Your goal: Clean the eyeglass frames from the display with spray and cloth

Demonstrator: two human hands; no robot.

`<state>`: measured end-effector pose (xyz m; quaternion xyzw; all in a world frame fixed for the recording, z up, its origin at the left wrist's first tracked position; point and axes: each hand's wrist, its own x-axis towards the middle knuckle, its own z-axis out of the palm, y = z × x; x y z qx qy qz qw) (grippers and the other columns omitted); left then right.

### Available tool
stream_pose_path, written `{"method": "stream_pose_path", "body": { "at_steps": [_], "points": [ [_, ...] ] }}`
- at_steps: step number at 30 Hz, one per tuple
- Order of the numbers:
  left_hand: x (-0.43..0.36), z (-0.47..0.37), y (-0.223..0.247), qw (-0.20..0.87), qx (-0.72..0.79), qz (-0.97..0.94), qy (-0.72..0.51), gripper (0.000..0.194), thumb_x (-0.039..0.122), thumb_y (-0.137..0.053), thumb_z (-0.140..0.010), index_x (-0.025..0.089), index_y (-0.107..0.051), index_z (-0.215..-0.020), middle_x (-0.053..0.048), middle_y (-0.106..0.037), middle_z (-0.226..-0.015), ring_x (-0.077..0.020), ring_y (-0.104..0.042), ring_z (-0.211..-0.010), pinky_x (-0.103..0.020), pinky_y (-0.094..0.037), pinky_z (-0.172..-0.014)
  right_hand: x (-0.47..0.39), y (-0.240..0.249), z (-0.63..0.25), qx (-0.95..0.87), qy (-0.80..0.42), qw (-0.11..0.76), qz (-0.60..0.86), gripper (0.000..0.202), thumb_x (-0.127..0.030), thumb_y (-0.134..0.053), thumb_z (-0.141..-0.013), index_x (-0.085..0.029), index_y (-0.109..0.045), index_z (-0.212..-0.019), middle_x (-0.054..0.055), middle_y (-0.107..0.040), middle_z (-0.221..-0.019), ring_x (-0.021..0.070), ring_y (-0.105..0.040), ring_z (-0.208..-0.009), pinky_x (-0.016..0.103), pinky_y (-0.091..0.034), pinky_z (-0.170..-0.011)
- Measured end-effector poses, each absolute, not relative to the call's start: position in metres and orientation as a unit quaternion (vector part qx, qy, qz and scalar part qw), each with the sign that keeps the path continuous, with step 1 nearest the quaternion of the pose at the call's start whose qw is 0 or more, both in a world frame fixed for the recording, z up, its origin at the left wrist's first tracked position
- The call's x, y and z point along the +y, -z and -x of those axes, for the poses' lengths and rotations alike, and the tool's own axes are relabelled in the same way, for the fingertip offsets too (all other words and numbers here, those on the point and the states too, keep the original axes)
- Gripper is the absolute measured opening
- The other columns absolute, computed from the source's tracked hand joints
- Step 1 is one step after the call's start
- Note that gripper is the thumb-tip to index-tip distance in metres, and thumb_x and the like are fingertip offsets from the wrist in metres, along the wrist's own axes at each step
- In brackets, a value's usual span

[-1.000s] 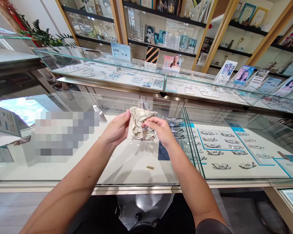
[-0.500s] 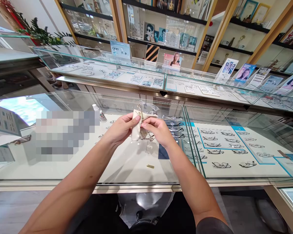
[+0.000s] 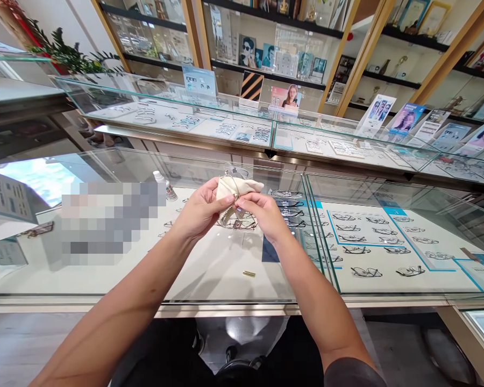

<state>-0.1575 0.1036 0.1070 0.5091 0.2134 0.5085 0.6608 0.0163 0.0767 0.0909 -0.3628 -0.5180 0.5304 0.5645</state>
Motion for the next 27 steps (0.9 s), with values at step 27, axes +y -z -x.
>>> {"method": "stream_pose_path", "body": {
  "at_steps": [27],
  "points": [
    [0.105, 0.154, -0.098, 0.577, 0.273, -0.521, -0.567, 0.044, 0.045, -0.1, -0.07, 0.017, -0.075, -0.093, -0.001, -0.074, -0.078, -0.0127, -0.064, -0.065, -0.024, -0.051, -0.061, 0.078, -0.086, -0.007, -0.473, -0.572, 0.567, 0.358, 0.029, -0.043, -0.095, -0.067, -0.022, -0.082, -0.081, -0.001, -0.075, -0.08, 0.0161, -0.064, -0.079, 0.034, -0.05, -0.086]
  ]
}}
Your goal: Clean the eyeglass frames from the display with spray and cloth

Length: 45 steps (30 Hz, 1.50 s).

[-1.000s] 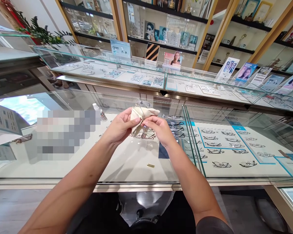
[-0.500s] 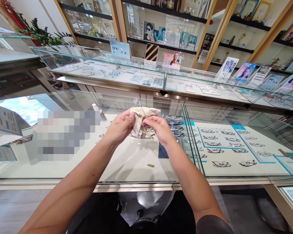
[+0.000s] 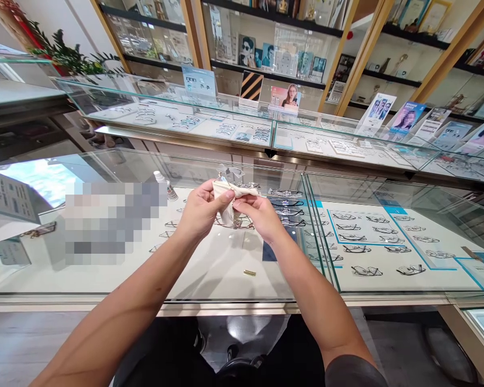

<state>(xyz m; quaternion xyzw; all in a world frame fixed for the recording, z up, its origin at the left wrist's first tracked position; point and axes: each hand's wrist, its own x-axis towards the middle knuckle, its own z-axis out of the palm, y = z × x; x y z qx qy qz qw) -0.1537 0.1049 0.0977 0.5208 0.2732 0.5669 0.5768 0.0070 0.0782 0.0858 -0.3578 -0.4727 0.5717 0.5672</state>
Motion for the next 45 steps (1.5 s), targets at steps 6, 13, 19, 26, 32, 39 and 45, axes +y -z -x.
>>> {"method": "stream_pose_path", "body": {
  "at_steps": [6, 13, 19, 26, 32, 39, 45],
  "points": [
    [0.112, 0.154, -0.092, 0.565, 0.265, -0.517, -0.586, 0.044, 0.058, -0.089, -0.083, 0.018, -0.073, -0.088, 0.0, -0.068, -0.071, -0.0115, -0.057, -0.06, -0.023, -0.045, -0.056, 0.077, -0.087, -0.004, -0.492, -0.57, 0.553, 0.357, 0.029, -0.043, -0.094, -0.067, -0.022, -0.082, -0.083, 0.0, -0.076, -0.083, 0.0181, -0.065, -0.084, 0.036, -0.052, -0.09],
    [0.12, 0.166, -0.098, 0.6, 0.26, -0.531, -0.539, 0.047, 0.057, -0.091, -0.08, 0.015, -0.077, -0.097, -0.006, -0.076, -0.079, -0.0179, -0.067, -0.066, -0.029, -0.052, -0.062, 0.075, -0.093, -0.01, -0.508, -0.535, 0.563, 0.373, 0.022, -0.043, -0.09, -0.072, -0.023, -0.082, -0.075, 0.001, -0.079, -0.081, 0.019, -0.067, -0.083, 0.036, -0.052, -0.09],
    [0.113, 0.166, -0.104, 0.61, 0.256, -0.554, -0.505, 0.053, 0.037, -0.101, -0.068, 0.017, -0.071, -0.106, -0.005, -0.078, -0.092, -0.0184, -0.072, -0.077, -0.03, -0.059, -0.073, 0.077, -0.092, -0.013, -0.5, -0.536, 0.568, 0.374, 0.022, -0.044, -0.089, -0.073, -0.023, -0.083, -0.075, 0.003, -0.08, -0.083, 0.0199, -0.069, -0.087, 0.037, -0.052, -0.094],
    [0.109, 0.161, -0.101, 0.557, 0.309, -0.556, -0.533, 0.047, 0.054, -0.096, -0.073, 0.017, -0.071, -0.089, -0.001, -0.071, -0.073, -0.014, -0.063, -0.06, -0.025, -0.05, -0.055, 0.075, -0.09, -0.009, -0.491, -0.571, 0.542, 0.372, 0.027, -0.043, -0.094, -0.068, -0.023, -0.084, -0.081, 0.002, -0.08, -0.08, 0.0196, -0.07, -0.083, 0.038, -0.054, -0.091],
    [0.114, 0.165, -0.101, 0.59, 0.282, -0.554, -0.515, 0.049, 0.065, -0.083, -0.085, 0.017, -0.071, -0.085, -0.003, -0.07, -0.067, -0.0165, -0.063, -0.056, -0.027, -0.05, -0.053, 0.074, -0.092, -0.009, -0.508, -0.558, 0.543, 0.368, 0.025, -0.045, -0.09, -0.072, -0.022, -0.082, -0.079, 0.002, -0.08, -0.083, 0.0195, -0.069, -0.086, 0.037, -0.053, -0.093],
    [0.108, 0.16, -0.105, 0.621, 0.256, -0.552, -0.494, 0.056, 0.045, -0.1, -0.07, 0.018, -0.068, -0.108, -0.004, -0.077, -0.086, -0.0176, -0.069, -0.069, -0.029, -0.057, -0.066, 0.079, -0.089, -0.015, -0.496, -0.555, 0.562, 0.36, 0.023, -0.044, -0.088, -0.074, -0.023, -0.082, -0.077, 0.001, -0.077, -0.078, 0.0183, -0.068, -0.085, 0.035, -0.051, -0.093],
    [0.106, 0.153, -0.097, 0.587, 0.271, -0.546, -0.532, 0.048, 0.061, -0.09, -0.08, 0.02, -0.065, -0.088, 0.0, -0.068, -0.068, -0.0144, -0.059, -0.055, -0.027, -0.046, -0.053, 0.077, -0.084, -0.008, -0.489, -0.559, 0.558, 0.37, 0.026, -0.045, -0.092, -0.07, -0.022, -0.081, -0.077, 0.002, -0.078, -0.078, 0.0194, -0.069, -0.083, 0.037, -0.052, -0.091]
  ]
}}
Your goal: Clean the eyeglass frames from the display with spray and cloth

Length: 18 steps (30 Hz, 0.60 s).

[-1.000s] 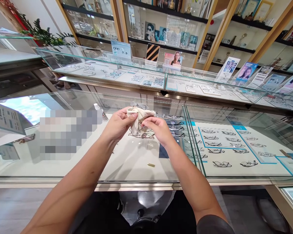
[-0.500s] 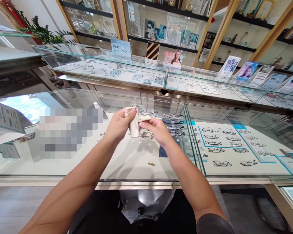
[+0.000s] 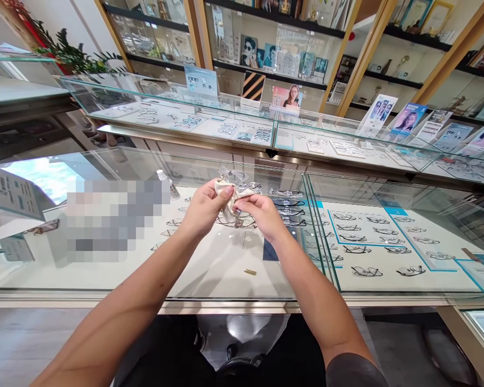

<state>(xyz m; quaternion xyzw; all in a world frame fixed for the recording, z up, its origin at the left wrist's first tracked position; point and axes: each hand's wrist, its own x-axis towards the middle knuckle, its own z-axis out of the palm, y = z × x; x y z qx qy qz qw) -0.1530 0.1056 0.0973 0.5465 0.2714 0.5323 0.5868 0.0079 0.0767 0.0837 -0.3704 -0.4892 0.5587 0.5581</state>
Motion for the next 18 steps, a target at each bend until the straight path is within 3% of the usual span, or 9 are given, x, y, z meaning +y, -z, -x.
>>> {"method": "stream_pose_path", "body": {
  "at_steps": [5, 11, 14, 18],
  "points": [
    [0.114, 0.155, -0.093, 0.609, 0.287, -0.494, -0.55, 0.055, 0.073, -0.08, -0.084, 0.02, -0.066, -0.088, -0.001, -0.067, -0.069, -0.0152, -0.061, -0.06, -0.028, -0.048, -0.057, 0.076, -0.087, -0.01, -0.496, -0.552, 0.565, 0.361, 0.019, -0.041, -0.088, -0.076, -0.022, -0.082, -0.077, 0.002, -0.078, -0.081, 0.0175, -0.066, -0.083, 0.033, -0.05, -0.088],
    [0.115, 0.154, -0.094, 0.649, 0.284, -0.467, -0.53, 0.064, 0.075, -0.084, -0.08, 0.017, -0.074, -0.106, -0.004, -0.075, -0.086, -0.0205, -0.074, -0.085, -0.03, -0.058, -0.077, 0.08, -0.101, -0.033, -0.426, -0.509, 0.67, 0.332, 0.013, -0.038, -0.085, -0.078, -0.026, -0.082, -0.08, 0.003, -0.08, -0.1, 0.0191, -0.067, -0.097, 0.03, -0.05, -0.084],
    [0.109, 0.149, -0.093, 0.69, 0.259, -0.478, -0.477, 0.064, 0.074, -0.084, -0.081, 0.015, -0.076, -0.107, -0.009, -0.079, -0.095, -0.026, -0.076, -0.1, -0.035, -0.059, -0.088, 0.08, -0.104, -0.036, -0.434, -0.493, 0.67, 0.345, 0.018, -0.042, -0.085, -0.077, -0.025, -0.081, -0.08, 0.005, -0.079, -0.113, 0.0211, -0.067, -0.102, 0.033, -0.053, -0.086],
    [0.103, 0.145, -0.093, 0.721, 0.228, -0.487, -0.436, 0.06, 0.068, -0.085, -0.083, 0.015, -0.077, -0.109, -0.012, -0.081, -0.102, -0.0295, -0.075, -0.11, -0.04, -0.059, -0.097, 0.08, -0.102, -0.032, -0.436, -0.504, 0.658, 0.35, 0.023, -0.045, -0.087, -0.075, -0.025, -0.081, -0.081, 0.005, -0.078, -0.115, 0.0207, -0.068, -0.097, 0.033, -0.054, -0.086]
  ]
}}
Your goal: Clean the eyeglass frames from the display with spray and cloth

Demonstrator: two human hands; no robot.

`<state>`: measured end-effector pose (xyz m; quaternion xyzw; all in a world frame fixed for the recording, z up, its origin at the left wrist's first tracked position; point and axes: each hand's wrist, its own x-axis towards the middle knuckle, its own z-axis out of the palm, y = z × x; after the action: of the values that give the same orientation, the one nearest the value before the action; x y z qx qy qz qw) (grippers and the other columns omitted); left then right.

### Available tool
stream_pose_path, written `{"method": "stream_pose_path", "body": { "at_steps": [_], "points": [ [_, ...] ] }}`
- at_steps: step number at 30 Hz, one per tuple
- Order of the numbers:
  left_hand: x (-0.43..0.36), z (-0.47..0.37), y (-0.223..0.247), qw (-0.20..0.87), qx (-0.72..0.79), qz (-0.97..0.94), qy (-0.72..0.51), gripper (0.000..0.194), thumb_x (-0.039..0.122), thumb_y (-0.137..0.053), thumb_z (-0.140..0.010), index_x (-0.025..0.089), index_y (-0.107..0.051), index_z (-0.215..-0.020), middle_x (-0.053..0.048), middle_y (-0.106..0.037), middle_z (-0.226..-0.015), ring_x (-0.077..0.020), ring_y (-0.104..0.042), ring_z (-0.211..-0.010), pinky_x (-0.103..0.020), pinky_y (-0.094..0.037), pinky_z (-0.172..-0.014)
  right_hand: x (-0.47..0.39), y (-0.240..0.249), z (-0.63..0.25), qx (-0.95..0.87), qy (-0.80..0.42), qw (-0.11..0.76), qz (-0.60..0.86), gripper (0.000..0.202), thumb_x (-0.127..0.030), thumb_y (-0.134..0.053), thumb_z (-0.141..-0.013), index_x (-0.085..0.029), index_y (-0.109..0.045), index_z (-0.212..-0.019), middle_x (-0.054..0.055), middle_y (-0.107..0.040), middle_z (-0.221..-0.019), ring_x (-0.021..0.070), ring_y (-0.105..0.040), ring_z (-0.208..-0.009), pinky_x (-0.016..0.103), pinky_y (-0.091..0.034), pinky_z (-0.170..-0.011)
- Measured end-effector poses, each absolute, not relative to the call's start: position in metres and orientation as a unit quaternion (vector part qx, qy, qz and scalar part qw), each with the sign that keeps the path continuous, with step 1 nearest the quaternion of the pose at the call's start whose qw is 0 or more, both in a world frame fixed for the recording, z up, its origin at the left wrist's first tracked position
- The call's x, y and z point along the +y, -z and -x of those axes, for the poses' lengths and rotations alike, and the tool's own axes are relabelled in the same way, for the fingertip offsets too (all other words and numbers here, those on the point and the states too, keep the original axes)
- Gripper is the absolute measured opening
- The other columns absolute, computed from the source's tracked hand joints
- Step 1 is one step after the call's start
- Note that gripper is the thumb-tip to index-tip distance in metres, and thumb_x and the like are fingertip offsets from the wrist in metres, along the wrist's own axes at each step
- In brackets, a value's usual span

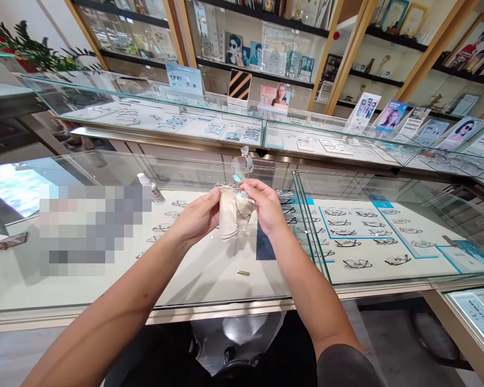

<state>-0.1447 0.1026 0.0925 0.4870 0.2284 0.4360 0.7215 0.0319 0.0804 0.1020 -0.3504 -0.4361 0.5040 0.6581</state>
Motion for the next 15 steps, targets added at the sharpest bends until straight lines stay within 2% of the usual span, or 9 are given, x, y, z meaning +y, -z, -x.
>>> {"method": "stream_pose_path", "body": {
  "at_steps": [8, 15],
  "points": [
    [0.107, 0.1483, -0.0943, 0.711, 0.238, -0.473, -0.462, 0.053, 0.058, -0.09, -0.082, 0.016, -0.072, -0.109, -0.01, -0.079, -0.102, -0.0273, -0.075, -0.102, -0.04, -0.062, -0.091, 0.0816, -0.1009, -0.0291, -0.417, -0.52, 0.651, 0.364, 0.037, -0.055, -0.093, -0.067, -0.026, -0.078, -0.083, 0.003, -0.078, -0.11, 0.0204, -0.069, -0.096, 0.032, -0.056, -0.083],
    [0.1045, 0.151, -0.0993, 0.712, 0.243, -0.462, -0.47, 0.05, 0.056, -0.093, -0.079, 0.02, -0.067, -0.102, -0.002, -0.071, -0.088, -0.0162, -0.066, -0.077, -0.028, -0.056, -0.072, 0.082, -0.101, -0.0288, -0.423, -0.524, 0.655, 0.342, 0.03, -0.049, -0.093, -0.068, -0.025, -0.08, -0.082, 0.002, -0.079, -0.1, 0.0197, -0.069, -0.097, 0.031, -0.054, -0.09]
  ]
}}
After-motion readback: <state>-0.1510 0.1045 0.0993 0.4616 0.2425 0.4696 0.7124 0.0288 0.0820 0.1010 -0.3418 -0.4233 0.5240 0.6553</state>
